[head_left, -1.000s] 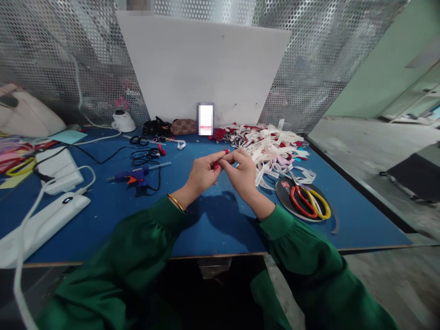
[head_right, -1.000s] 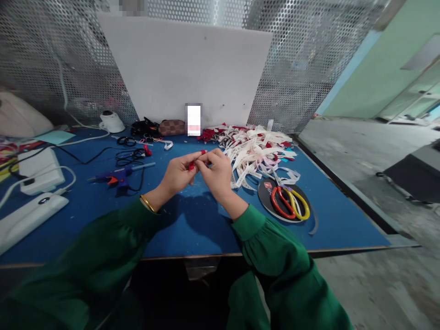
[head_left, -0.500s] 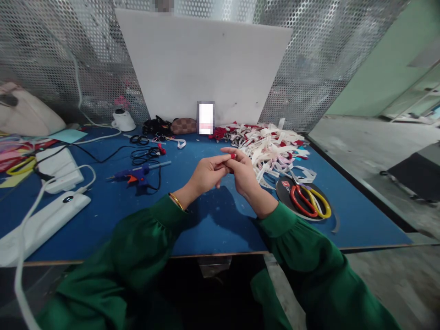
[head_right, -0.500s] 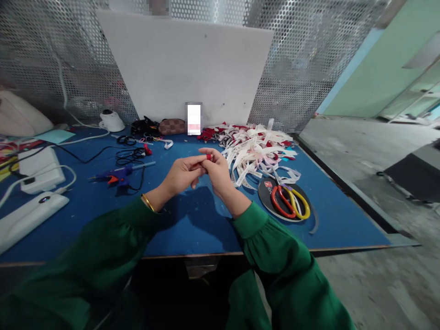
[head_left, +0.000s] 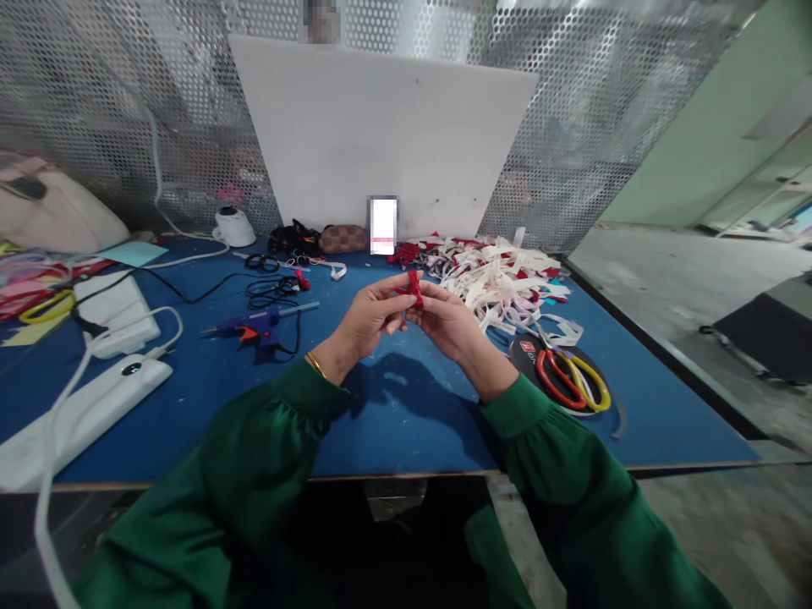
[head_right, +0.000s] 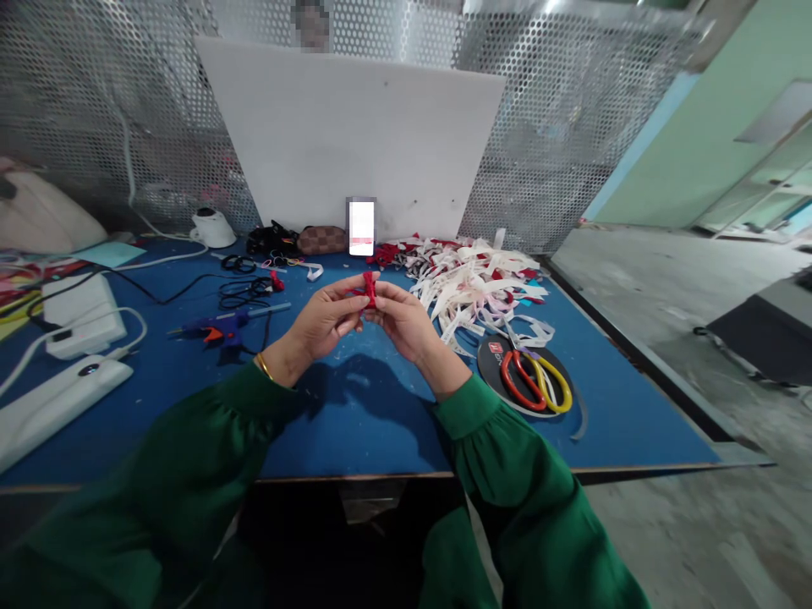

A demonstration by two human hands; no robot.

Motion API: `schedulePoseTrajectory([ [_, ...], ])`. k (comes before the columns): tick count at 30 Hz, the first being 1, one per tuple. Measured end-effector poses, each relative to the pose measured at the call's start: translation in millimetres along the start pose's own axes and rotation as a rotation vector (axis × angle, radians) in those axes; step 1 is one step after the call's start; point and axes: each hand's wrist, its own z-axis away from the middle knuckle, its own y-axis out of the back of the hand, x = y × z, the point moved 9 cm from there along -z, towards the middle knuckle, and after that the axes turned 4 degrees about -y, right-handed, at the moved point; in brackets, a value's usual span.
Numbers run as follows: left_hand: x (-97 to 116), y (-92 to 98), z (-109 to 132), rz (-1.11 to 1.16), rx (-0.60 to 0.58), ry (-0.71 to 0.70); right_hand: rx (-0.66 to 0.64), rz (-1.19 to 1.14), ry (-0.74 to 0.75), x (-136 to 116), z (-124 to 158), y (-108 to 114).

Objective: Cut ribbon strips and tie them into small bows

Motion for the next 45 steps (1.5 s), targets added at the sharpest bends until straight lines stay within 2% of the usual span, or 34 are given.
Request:
schedulePoseTrajectory([
  [3, 0.4, -1.6, 0.6, 0.017, 0.0, 0.02, 0.028, 0.009, 0.003, 1.9, 0.1, 3.6],
  [11, -4.1, 3.4, -1.5, 0.004, 0.006, 0.029, 0.24, 0.018, 0.106, -5.0, -0.9, 18.1],
  [15, -1.6, 7.1, -3.4, -0.017, 0.022, 0.004, 0.274, 0.19, 0.153, -12.0, -1.2, 22.1],
  [18, 5.4, 14.6, -5.3, -0.048, 0.078, -0.044, 0.237, 0.447, 0.201, -21.2, -0.2, 19.4],
  [20, 8.9, 17.0, -5.9, -0.082, 0.095, -0.072, 0.261, 0.612, 0.268, -30.6, 3.3, 19.3],
  [23, 7.5, 15.5, -5.7, -0.116, 0.089, -0.077, 0.33, 0.631, 0.392, -44.4, 11.0, 21.3],
  [25, 3.7, 13.4, -5.0, -0.124, 0.085, -0.069, 0.304, 0.486, 0.399, -44.6, 11.2, 20.8],
  [28, -0.2, 13.5, -4.3, -0.14, 0.106, -0.076, 0.193, 0.239, 0.306, -35.6, 6.0, 14.5],
  [30, -2.3, 14.8, -4.4, -0.17, 0.12, -0.078, 0.15, 0.2, 0.288, -34.6, 6.4, 8.0],
  [38, -0.7, 14.2, -3.8, -0.374, 0.144, -0.111, 0.175, 0.705, 0.535, -50.3, 32.9, -20.9],
  [42, -1.7, 6.1, -2.1, -0.42, 0.094, -0.122, 0.157, 0.832, 0.614, -52.0, 39.5, -29.3],
  [45, -5.6, 7.0, -2.4, -0.418, 0.077, -0.097, 0.12, 0.905, 0.627, -51.2, 38.2, -33.3],
])
